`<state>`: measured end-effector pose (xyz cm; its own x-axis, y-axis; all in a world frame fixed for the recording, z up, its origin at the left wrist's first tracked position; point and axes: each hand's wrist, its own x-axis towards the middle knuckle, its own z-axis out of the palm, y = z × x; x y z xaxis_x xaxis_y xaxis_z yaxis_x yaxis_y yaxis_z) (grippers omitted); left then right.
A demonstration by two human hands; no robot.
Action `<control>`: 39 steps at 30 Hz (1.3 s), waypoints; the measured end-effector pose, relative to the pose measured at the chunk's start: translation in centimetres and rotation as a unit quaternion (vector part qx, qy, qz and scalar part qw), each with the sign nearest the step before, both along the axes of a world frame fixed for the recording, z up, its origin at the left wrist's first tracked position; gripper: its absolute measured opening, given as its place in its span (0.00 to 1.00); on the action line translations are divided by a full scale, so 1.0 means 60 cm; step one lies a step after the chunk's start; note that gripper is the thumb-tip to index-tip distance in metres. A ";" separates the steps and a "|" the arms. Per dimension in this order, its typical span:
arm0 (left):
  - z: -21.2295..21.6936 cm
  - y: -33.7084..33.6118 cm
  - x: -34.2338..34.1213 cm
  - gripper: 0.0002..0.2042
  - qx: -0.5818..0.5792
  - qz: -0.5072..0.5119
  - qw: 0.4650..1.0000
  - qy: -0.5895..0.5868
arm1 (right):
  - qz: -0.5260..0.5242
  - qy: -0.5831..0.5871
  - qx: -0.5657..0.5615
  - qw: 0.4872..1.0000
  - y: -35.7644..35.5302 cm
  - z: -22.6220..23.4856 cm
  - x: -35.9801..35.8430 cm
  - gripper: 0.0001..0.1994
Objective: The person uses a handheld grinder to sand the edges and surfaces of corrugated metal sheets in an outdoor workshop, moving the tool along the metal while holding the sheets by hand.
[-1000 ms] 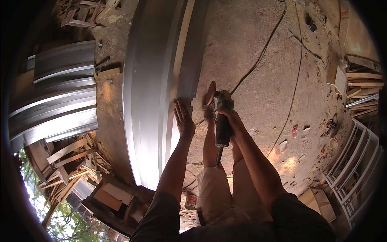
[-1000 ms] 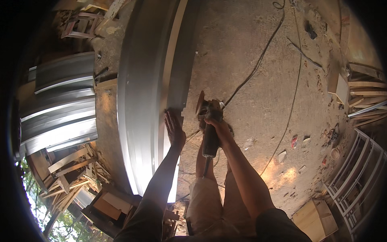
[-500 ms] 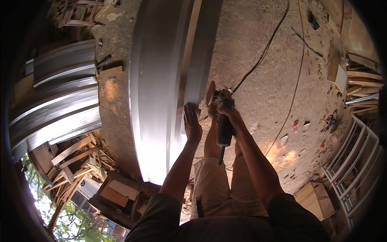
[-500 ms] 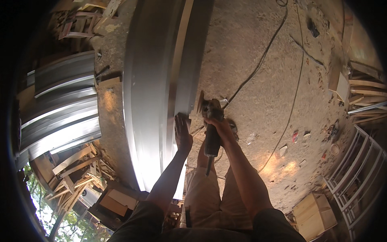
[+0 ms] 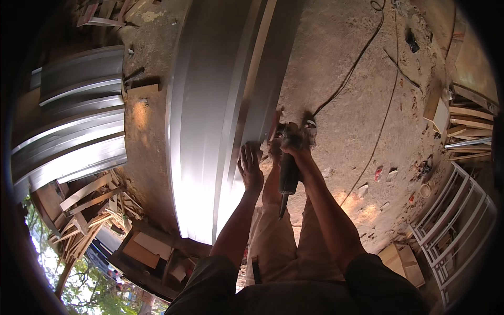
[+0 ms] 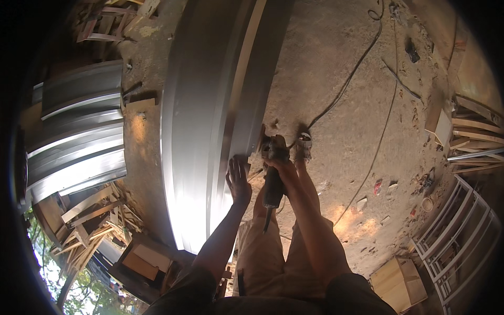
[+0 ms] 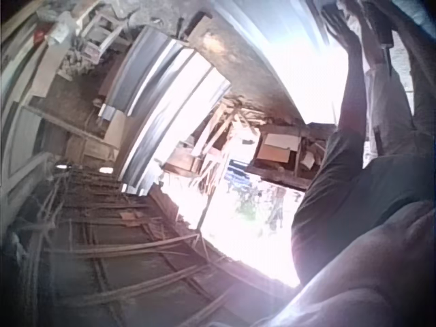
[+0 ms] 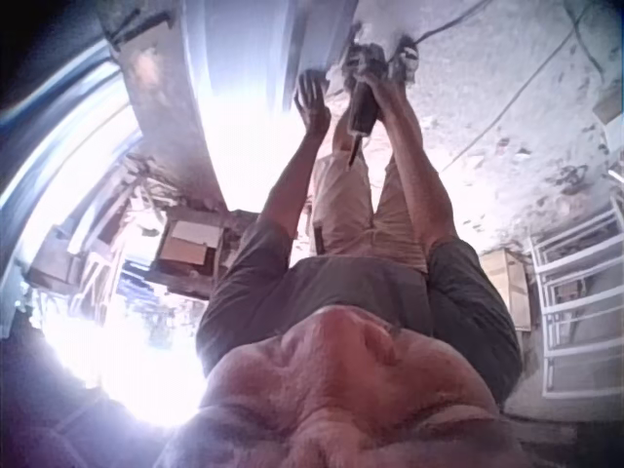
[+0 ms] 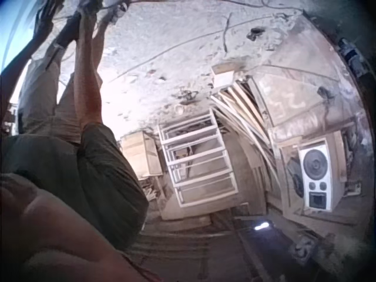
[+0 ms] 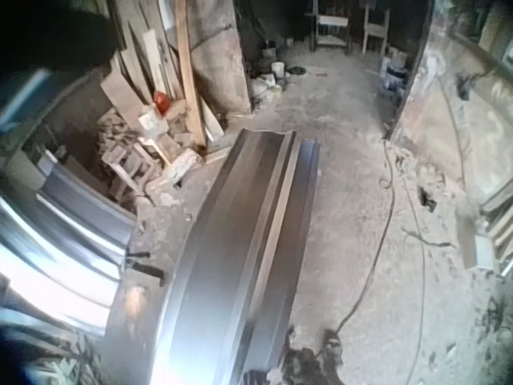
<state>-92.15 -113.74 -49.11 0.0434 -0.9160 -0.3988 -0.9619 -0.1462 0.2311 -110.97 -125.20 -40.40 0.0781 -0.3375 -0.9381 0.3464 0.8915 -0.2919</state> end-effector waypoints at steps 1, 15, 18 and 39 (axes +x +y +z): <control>-0.004 0.008 0.009 0.46 -0.022 -0.008 1.000 -0.008 | -0.002 -0.004 0.003 1.000 -0.005 0.006 0.004 0.19; 0.015 -0.014 -0.020 0.46 0.014 0.003 1.000 0.012 | -0.018 -0.035 -0.019 0.999 -0.060 -0.056 -0.046 0.16; 0.020 -0.014 -0.023 0.45 0.015 0.005 1.000 0.009 | -0.012 -0.031 -0.018 0.999 -0.069 -0.062 -0.047 0.15; 0.024 -0.015 -0.028 0.46 -0.011 -0.012 0.999 0.029 | -0.016 -0.030 -0.014 0.999 -0.033 -0.076 -0.044 0.16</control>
<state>-93.82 -114.62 -47.68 -0.0007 -0.9252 -0.3795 -0.9501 -0.1177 0.2887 -113.63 -127.19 -44.99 0.1231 -0.3667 -0.9221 0.3915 0.8718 -0.2944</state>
